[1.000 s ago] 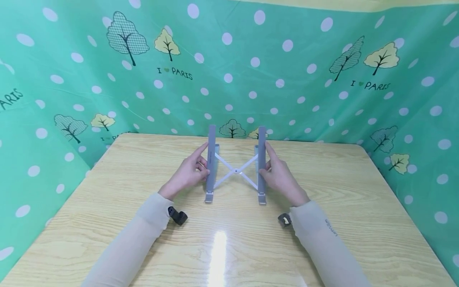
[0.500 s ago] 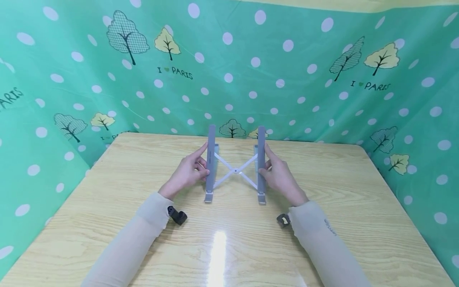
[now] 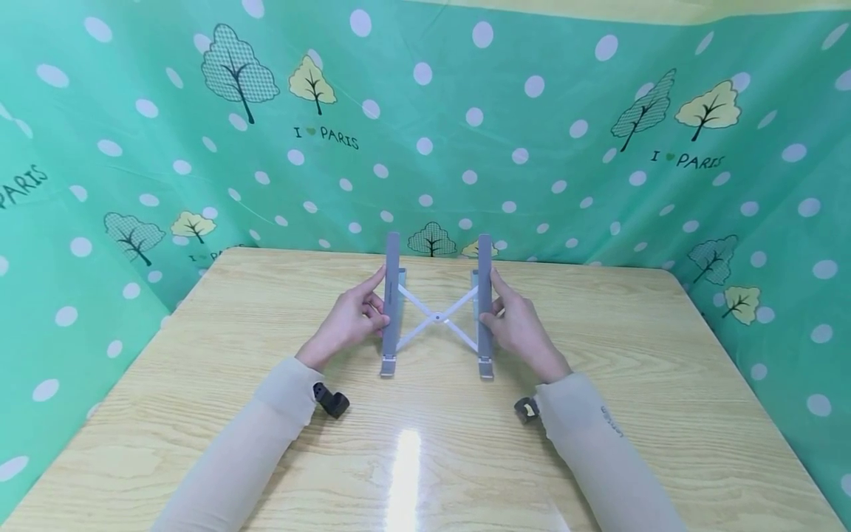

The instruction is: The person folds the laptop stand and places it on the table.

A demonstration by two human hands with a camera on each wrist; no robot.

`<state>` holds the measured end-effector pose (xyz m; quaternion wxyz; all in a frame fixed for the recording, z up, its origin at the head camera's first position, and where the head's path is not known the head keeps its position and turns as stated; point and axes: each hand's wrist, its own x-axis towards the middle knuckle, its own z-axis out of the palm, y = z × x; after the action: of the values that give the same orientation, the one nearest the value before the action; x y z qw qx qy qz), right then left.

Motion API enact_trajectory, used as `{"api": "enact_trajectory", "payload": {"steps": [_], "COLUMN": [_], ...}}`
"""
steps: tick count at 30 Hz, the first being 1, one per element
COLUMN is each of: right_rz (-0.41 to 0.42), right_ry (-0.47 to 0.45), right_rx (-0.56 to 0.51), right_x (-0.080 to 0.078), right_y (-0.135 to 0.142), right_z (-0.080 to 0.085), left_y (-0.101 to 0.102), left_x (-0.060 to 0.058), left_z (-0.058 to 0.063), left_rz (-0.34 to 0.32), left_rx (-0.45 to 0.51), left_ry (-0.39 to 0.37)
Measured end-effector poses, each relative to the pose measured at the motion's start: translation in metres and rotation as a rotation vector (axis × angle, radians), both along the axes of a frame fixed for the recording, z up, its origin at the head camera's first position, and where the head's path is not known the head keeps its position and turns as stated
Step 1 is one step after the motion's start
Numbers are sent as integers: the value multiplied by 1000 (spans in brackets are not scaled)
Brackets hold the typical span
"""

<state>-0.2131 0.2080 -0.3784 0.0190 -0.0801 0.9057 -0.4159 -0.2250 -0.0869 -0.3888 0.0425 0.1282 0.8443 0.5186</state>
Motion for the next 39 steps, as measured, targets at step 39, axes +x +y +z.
{"api": "enact_trajectory", "payload": {"steps": [39], "right_rz": [38], "right_ry": [31], "right_rx": [23], "right_x": [1], "right_y": [-17], "right_z": [-1], "left_y": [2], "left_x": [-1], "left_z": [-2], "left_rz": [24], "left_rx": [-7], "left_ry": [-9]}}
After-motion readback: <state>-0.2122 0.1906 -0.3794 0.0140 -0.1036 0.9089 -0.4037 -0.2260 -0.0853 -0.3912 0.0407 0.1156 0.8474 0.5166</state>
